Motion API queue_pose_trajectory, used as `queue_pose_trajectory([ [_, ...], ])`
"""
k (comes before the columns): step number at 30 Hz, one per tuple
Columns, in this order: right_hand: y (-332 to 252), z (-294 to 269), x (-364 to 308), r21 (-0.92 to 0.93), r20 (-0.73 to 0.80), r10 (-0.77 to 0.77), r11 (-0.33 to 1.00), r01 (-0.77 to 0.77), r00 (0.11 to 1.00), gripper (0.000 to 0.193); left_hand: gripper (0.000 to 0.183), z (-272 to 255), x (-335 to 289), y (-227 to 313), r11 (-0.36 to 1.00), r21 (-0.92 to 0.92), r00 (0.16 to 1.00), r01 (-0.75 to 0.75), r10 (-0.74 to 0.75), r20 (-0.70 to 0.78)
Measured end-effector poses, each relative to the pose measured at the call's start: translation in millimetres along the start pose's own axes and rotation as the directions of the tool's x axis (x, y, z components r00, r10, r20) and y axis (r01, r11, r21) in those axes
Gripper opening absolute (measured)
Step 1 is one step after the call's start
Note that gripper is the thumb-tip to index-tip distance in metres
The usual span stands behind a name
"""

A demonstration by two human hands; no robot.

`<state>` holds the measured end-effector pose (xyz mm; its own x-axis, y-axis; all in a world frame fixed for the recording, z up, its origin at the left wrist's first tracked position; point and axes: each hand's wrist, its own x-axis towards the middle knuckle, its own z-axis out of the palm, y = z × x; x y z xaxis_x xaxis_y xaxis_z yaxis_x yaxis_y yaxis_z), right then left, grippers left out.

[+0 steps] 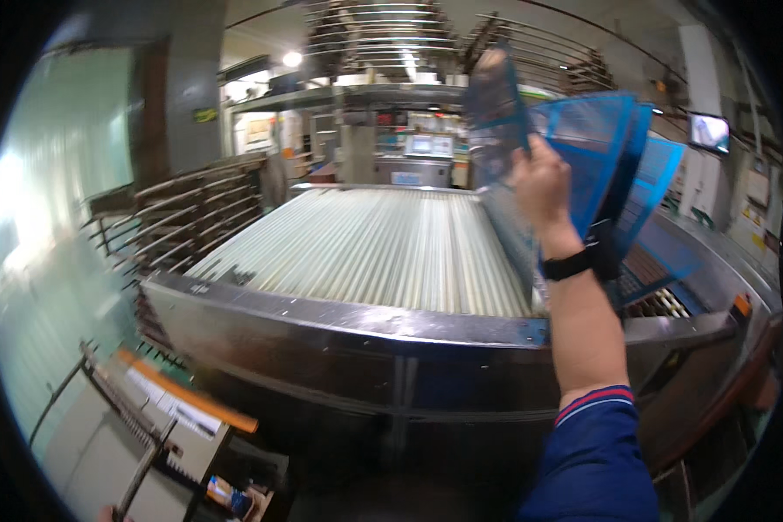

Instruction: Moving processed metal or PCB panels from a production machine to a storage rack and a separate sorting room.

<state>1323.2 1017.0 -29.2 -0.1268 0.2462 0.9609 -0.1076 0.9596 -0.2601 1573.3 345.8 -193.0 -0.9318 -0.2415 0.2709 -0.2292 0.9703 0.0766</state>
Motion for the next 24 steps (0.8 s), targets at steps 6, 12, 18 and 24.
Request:
queue_pose_trajectory([
  [6, -52.2, -36.6, 1.0, 0.099, 0.161, -0.195, 0.978, 0.181, 0.967, 0.025, 0.048, -23.6, 6.4, -31.6, 0.940, -0.296, 0.986, -0.169, 0.166, -0.035],
  [12, -119.9, -19.6, 18.7, 0.178, 0.320, -0.689, 0.718, 0.673, 0.650, 0.024, 0.045, -110.6, 53.5, 18.9, 0.857, -0.213, 0.793, -0.468, 0.301, -0.530],
  [18, -214.9, -46.1, -9.6, 0.320, 0.453, -0.791, 0.574, 0.754, 0.411, 0.007, 0.060, -127.1, 115.7, 147.1, 0.674, 0.364, 0.360, -0.643, 0.685, -0.634],
  [24, -269.3, -78.8, -12.2, 0.457, 0.454, -0.878, 0.378, 0.805, 0.154, 0.009, 0.043, -124.2, 155.6, 234.8, 0.610, 0.375, 0.212, -0.698, 0.676, -0.706],
])
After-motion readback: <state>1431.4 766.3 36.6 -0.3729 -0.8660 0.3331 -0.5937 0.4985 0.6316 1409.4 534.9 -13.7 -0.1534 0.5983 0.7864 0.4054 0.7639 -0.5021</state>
